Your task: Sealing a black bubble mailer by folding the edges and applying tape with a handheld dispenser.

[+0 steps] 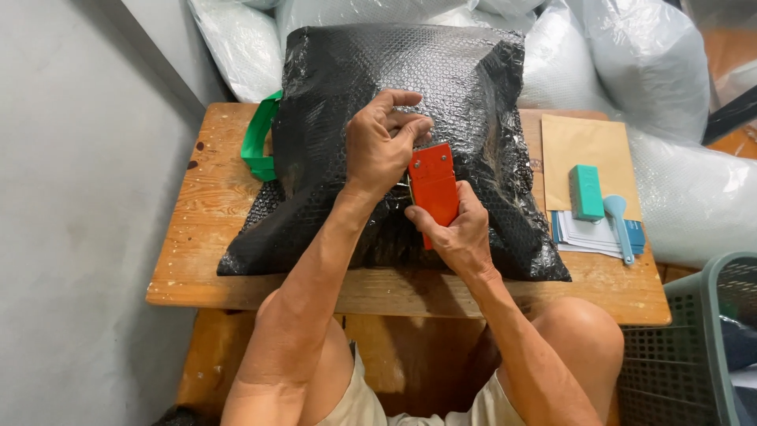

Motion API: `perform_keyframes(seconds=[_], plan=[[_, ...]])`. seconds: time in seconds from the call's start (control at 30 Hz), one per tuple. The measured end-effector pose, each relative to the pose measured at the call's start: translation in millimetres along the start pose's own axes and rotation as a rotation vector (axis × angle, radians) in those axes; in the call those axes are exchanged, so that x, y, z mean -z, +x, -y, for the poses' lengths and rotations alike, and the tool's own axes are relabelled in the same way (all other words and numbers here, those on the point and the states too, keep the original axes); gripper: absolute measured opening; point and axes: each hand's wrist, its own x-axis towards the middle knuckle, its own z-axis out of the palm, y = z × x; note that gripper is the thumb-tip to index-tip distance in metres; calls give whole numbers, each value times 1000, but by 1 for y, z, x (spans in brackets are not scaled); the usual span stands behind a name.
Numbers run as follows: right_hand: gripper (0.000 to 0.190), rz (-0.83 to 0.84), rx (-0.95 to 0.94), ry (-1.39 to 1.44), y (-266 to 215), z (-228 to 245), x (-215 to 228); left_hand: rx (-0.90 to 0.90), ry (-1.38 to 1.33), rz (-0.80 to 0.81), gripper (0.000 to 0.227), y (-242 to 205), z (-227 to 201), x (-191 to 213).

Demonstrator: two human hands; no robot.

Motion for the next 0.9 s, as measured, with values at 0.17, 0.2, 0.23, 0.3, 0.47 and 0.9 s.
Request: perform_keyframes(seconds=[0.17, 0.2, 0.23, 0.3, 0.47, 0.9], plan=[[37, 9, -24, 7, 1, 3, 1, -3, 10, -19, 27, 6, -3, -3], [36, 16, -40, 14, 2, 4, 1, -8, 9, -34, 26, 8, -3, -3], [36, 12, -40, 18, 2, 8, 1, -9, 13, -29, 26, 10, -5, -3], [35, 77, -88, -80, 3, 15, 3, -97, 149, -76, 30, 17, -10, -4], [35, 102, -55, -88, 5, 11, 3, -82, 119, -132, 25, 15, -1, -6], [35, 112, -22, -144, 7, 9, 1, -179, 166, -190, 21, 25, -3, 0]])
